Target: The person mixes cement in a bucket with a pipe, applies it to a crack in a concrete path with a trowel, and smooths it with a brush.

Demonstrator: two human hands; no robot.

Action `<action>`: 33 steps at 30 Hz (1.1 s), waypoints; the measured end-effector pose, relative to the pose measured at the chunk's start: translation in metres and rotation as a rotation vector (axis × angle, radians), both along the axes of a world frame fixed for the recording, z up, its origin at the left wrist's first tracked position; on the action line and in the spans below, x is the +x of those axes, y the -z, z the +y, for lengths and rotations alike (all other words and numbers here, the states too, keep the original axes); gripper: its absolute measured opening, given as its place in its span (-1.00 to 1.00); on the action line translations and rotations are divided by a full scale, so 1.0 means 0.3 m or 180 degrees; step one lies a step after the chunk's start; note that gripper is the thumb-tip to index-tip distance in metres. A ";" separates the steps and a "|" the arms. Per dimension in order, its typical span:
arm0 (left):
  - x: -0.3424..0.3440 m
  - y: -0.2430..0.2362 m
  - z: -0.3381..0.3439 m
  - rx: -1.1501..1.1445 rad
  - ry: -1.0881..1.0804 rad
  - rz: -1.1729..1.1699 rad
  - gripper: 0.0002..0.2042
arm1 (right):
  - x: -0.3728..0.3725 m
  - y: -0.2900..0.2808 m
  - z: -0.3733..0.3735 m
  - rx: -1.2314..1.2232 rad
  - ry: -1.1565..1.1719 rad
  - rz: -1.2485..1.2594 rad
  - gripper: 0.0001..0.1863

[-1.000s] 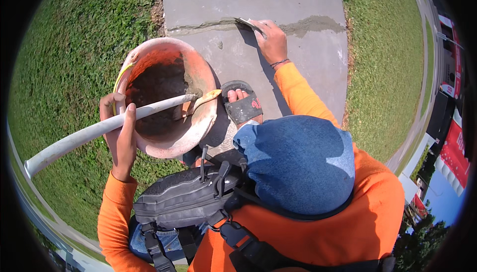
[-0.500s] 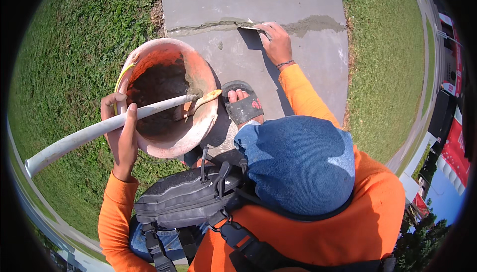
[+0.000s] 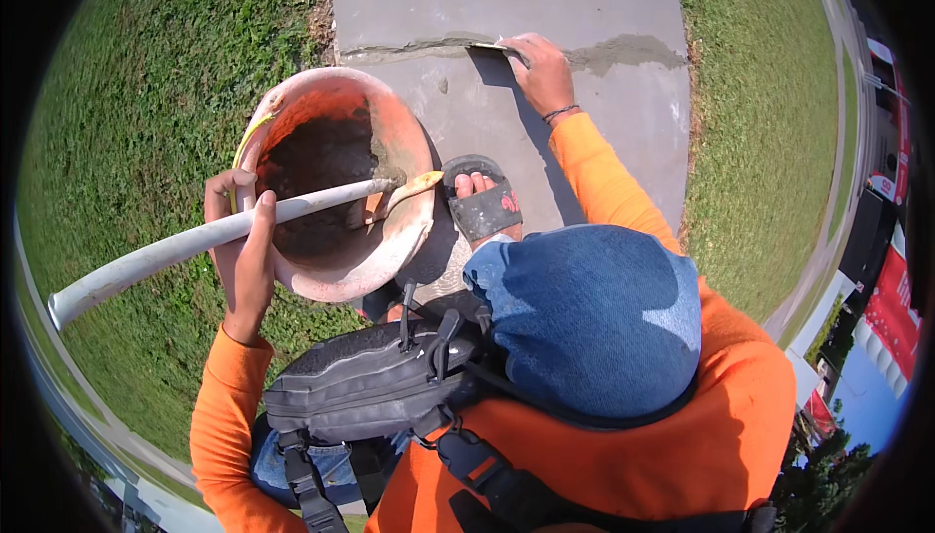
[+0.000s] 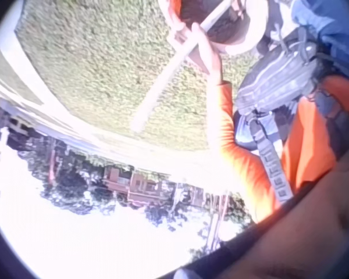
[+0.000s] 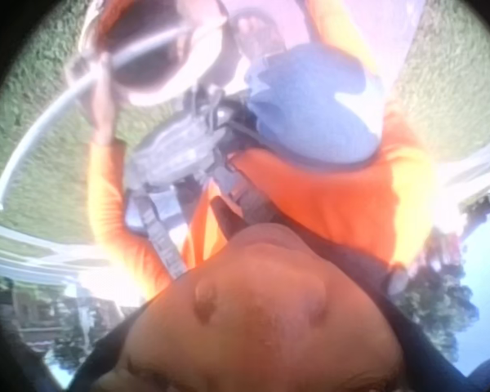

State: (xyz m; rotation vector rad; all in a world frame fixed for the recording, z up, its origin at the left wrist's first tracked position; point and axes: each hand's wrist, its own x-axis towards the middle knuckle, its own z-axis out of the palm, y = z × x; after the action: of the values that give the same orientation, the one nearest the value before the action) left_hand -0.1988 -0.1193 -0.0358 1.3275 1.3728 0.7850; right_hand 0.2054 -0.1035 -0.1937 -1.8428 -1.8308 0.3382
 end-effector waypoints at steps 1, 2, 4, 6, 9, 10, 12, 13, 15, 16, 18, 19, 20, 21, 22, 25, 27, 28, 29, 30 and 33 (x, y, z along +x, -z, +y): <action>0.000 -0.005 -0.003 -0.0032 -0.0028 -0.0003 -0.77 | 0.001 -0.013 0.001 0.0069 0.0145 0.0073 -0.75; -0.002 -0.005 0.001 0.0015 0.0013 0.0027 -0.77 | 0.011 -0.032 -0.003 0.0138 0.0287 0.0146 -0.76; -0.006 0.000 0.006 0.0075 0.0082 0.0094 -0.77 | 0.018 -0.052 -0.027 0.0137 0.0428 0.0157 -0.76; -0.009 0.005 0.000 0.0017 0.0036 -0.0079 -0.77 | 0.033 -0.052 -0.051 0.0049 0.0437 0.0005 -0.76; 0.003 0.009 0.003 0.0022 0.0021 -0.0329 -0.76 | 0.026 -0.004 -0.058 0.0030 0.0271 0.0048 -0.73; 0.007 0.008 0.004 0.0032 0.0017 -0.0398 -0.76 | 0.013 0.003 -0.050 0.0032 0.0233 0.0076 -0.73; -0.003 0.005 0.011 0.0019 0.0113 -0.0267 -0.76 | -0.007 -0.001 -0.012 0.0089 0.0168 0.0238 -0.73; -0.001 0.004 0.014 0.0050 0.0130 -0.0257 -0.76 | -0.022 -0.020 0.006 0.0115 0.0142 0.0268 -0.73; -0.001 -0.001 0.007 0.0068 0.0101 -0.0223 -0.77 | -0.025 -0.034 0.026 0.0201 0.0108 0.0207 -0.75; -0.003 -0.002 0.007 0.0058 0.0090 -0.0187 -0.77 | -0.019 -0.042 0.024 0.0206 0.0271 0.0157 -0.76; -0.007 0.000 -0.002 0.0019 0.0058 -0.0109 -0.77 | -0.005 -0.055 -0.004 0.0197 0.0588 0.0062 -0.78; -0.007 0.002 -0.005 -0.0022 0.0024 -0.0179 -0.78 | 0.008 -0.045 -0.018 0.0157 0.0806 0.0117 -0.79; -0.006 0.006 -0.002 -0.0063 -0.0009 -0.0249 -0.78 | 0.004 -0.031 -0.028 0.0117 0.0845 0.0070 -0.78; -0.004 0.008 -0.001 -0.0109 -0.0030 -0.0324 -0.78 | 0.000 -0.022 -0.041 0.0074 0.0897 0.0017 -0.77; -0.002 0.007 -0.002 -0.0134 -0.0039 -0.0344 -0.78 | -0.006 -0.012 -0.051 0.0031 0.0951 -0.0037 -0.76; 0.009 0.000 -0.002 -0.0106 -0.0052 -0.0399 -0.79 | -0.069 0.014 -0.043 -0.0051 0.0882 0.0100 -0.75; 0.007 0.004 -0.003 -0.0080 -0.0012 -0.0338 -0.78 | -0.107 0.017 -0.019 -0.0155 0.0904 0.0152 -0.75; 0.006 0.005 -0.001 -0.0065 0.0012 -0.0312 -0.78 | -0.119 0.022 -0.005 -0.0145 0.0865 0.0163 -0.74; 0.004 0.004 0.000 -0.0079 0.0026 -0.0309 -0.79 | -0.131 0.027 0.010 -0.0135 0.0826 0.0174 -0.74; 0.000 0.002 -0.003 -0.0094 0.0025 -0.0300 -0.79 | -0.149 0.027 0.024 -0.0128 0.0773 0.0189 -0.73; 0.002 -0.002 -0.004 -0.0115 0.0006 -0.0325 -0.79 | -0.196 0.015 0.052 0.0065 0.0430 0.0047 -0.72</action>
State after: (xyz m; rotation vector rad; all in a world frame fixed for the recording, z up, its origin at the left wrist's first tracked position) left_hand -0.1982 -0.1203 -0.0351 1.2439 1.2993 0.8119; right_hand 0.1468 -0.0878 -0.1982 -1.9328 -1.6834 0.2823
